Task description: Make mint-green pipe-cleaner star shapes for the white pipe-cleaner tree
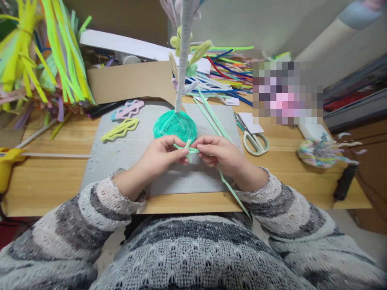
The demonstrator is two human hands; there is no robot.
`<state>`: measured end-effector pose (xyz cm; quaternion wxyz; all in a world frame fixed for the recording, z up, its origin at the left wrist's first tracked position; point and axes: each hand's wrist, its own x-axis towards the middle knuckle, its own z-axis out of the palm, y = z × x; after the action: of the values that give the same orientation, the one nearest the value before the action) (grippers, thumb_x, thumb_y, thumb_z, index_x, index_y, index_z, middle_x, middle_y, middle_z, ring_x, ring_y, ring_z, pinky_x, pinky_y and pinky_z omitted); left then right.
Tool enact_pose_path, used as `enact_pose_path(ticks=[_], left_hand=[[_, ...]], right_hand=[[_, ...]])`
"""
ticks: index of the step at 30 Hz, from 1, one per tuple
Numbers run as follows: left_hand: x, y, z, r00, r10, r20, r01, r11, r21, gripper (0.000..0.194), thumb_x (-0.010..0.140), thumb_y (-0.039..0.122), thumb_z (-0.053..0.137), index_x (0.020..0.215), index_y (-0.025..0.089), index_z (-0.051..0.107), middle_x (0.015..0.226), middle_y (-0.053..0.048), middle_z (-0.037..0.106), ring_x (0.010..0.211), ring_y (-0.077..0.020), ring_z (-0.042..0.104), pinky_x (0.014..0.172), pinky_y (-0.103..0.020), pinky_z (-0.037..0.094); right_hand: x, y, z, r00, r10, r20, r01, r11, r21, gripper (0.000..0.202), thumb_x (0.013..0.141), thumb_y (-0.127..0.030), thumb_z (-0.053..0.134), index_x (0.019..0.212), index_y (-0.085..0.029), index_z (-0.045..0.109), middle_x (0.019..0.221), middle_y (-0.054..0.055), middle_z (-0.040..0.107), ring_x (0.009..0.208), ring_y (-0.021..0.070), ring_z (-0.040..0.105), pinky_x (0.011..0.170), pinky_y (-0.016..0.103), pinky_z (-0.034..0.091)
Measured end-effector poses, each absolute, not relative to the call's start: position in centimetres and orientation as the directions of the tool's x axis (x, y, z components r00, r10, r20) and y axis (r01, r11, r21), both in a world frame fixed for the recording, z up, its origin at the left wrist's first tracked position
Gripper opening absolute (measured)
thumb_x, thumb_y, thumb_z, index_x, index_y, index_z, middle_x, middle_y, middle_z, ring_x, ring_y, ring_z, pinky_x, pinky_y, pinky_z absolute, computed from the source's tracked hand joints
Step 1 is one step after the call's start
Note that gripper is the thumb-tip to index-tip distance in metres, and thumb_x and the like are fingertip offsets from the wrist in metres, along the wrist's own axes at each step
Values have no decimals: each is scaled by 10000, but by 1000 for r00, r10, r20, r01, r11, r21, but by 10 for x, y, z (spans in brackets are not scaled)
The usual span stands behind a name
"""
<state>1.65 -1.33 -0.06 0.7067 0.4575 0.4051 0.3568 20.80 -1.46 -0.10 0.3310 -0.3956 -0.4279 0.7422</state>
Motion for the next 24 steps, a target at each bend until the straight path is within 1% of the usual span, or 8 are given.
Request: enact_pose_path(ticks=[3,7,9,13,15,19,21,24], left_hand=[[16,-12,0,445,848,-289,-253,429,867,285,644,258,813,759,153,574,636,34,646,562,-105,656,593,-228,546],[14,-12,3,543,772,-331,-308,550,776,271,642,243,820,746,149,589,611,30,640,531,-92,631,586,-232,547],[14,-12,3,543,771,-333,-326,559,762,280,640,247,826,757,152,589,619,27,649,537,-94,632,585,-231,547],[17,-15,2,477,830,-289,-375,489,787,316,644,259,831,762,163,553,650,29,667,591,-96,655,627,-222,547],[19,-17,0,458,849,-263,-384,456,803,334,640,267,834,758,167,538,684,33,668,612,-95,657,657,-235,550],[20,-18,-1,422,882,-211,-321,363,875,292,663,288,810,751,166,559,754,24,648,676,-102,634,708,-260,528],[19,-18,0,381,914,-142,-238,246,940,251,682,289,789,738,161,581,757,18,630,702,-97,597,711,-241,489],[17,-15,0,355,931,-84,-86,122,989,228,689,288,775,746,158,597,766,10,627,703,-101,563,689,-239,449]], right_hand=[[212,-11,1,-502,807,-310,-197,-455,-868,182,726,-299,700,820,-160,631,556,-73,508,383,22,260,376,184,122],[212,-11,1,-609,730,-310,-240,-542,-805,181,726,-299,698,812,-166,610,492,-106,412,379,22,202,375,175,102],[207,-14,-1,-603,747,-280,-262,-517,-815,197,727,-310,712,818,-175,601,469,-122,371,376,26,199,369,173,110],[190,-25,-6,-367,920,-136,-335,-267,-904,272,680,-312,790,803,-202,573,553,-102,517,389,26,308,362,182,202],[183,-29,-8,-261,961,-93,-347,-183,-920,302,658,-342,815,769,-207,569,589,-83,561,429,36,381,394,188,271],[181,-30,-11,-195,972,-129,-288,-183,-940,328,620,-414,833,739,-204,610,544,-85,518,433,46,365,402,205,261],[183,-29,-11,-196,969,-152,-257,-200,-945,331,620,-426,830,742,-201,622,538,-87,499,427,44,329,399,211,232],[186,-28,-12,-182,973,-142,-223,-182,-958,324,621,-418,830,735,-193,627,569,-73,513,473,54,376,433,216,275]])
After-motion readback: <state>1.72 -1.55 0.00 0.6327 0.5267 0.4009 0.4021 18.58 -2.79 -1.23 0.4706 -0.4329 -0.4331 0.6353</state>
